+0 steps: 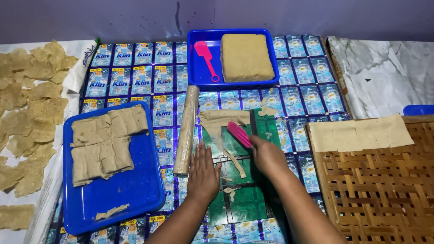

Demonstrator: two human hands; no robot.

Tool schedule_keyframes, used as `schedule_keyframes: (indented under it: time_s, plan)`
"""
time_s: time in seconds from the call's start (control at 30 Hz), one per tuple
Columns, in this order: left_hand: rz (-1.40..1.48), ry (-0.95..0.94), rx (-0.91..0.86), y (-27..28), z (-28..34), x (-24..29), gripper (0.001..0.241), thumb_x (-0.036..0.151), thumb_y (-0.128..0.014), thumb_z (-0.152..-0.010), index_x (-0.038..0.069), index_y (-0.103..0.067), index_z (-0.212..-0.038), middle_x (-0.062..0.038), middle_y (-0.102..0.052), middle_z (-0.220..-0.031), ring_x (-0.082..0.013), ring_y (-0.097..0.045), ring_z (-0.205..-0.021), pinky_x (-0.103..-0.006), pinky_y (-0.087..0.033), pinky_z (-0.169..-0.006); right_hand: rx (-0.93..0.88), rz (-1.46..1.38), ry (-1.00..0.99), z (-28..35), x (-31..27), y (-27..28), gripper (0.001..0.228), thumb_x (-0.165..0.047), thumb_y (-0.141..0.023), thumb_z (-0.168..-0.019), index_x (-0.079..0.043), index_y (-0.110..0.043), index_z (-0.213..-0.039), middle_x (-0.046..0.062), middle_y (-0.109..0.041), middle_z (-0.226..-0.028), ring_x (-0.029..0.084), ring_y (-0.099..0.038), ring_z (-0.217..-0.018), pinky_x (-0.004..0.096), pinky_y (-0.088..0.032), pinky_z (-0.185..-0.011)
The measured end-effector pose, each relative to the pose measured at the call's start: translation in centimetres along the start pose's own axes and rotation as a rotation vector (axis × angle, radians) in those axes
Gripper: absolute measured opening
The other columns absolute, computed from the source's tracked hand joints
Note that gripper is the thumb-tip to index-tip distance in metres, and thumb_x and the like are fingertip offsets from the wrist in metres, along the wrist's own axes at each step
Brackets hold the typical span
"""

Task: Rolling out dough sheets, cutting them into squares, and placing them onto a woven tray.

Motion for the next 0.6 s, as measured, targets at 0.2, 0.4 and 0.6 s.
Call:
schedule_keyframes:
  time_s: [0.2, 0.4, 0.6]
  plan:
    - [-0.044, -0.039, 0.147, 0.3, 0.0, 0.2, 0.068, 0.028, -0.045, -0.100, -0.013, -0.029, -0.151, -0.034, -0.019, -0.165, -0.0422, -0.018, -0.155, -0.0523, -0.013, -0.125, 0.186, 0.190, 0.236, 8.0, -4.9, -0.5, 0.042, -0.017, -0.062, -0.086, -0.028, -0.068, -0.127, 0.006, -0.067, -0.086, 0.032, -0.067, -0.063, 0.048, -0.053, -0.055]
    - [0.006, -0.035, 0.157, 0.5, 0.2, 0.3, 0.069, 0.022, -0.049, -0.095, -0.013, -0.029, -0.151, -0.034, -0.019, -0.165, -0.0432, -0.018, -0.155, -0.0526, -0.014, -0.125, 0.512, 0.239, 0.340, 6.4, -4.9, -1.6, 0.054, -0.010, -0.063, -0.084, -0.031, -0.068, -0.134, 0.004, -0.059, -0.082, 0.025, -0.060, -0.060, 0.041, -0.051, -0.057]
    - [-0.015, -0.031, 0.194, 1.2, 0.3, 0.4, 0.069, 0.024, -0.049, -0.096, -0.012, -0.029, -0.152, -0.032, -0.020, -0.165, -0.0409, -0.020, -0.156, -0.0503, -0.016, -0.126, 0.321, 0.172, 0.118, -0.8, -1.0, 0.4, 0.044, -0.017, -0.046, -0.094, -0.028, -0.060, -0.134, 0.009, -0.069, -0.108, 0.041, -0.070, -0.079, 0.054, -0.054, -0.068]
Point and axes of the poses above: each hand's wrist, its own z-axis away from the middle knuckle, its own y-axis out of the back of the hand, x = y × z, the point moved 10 cm from there along -z, towards the middle knuckle
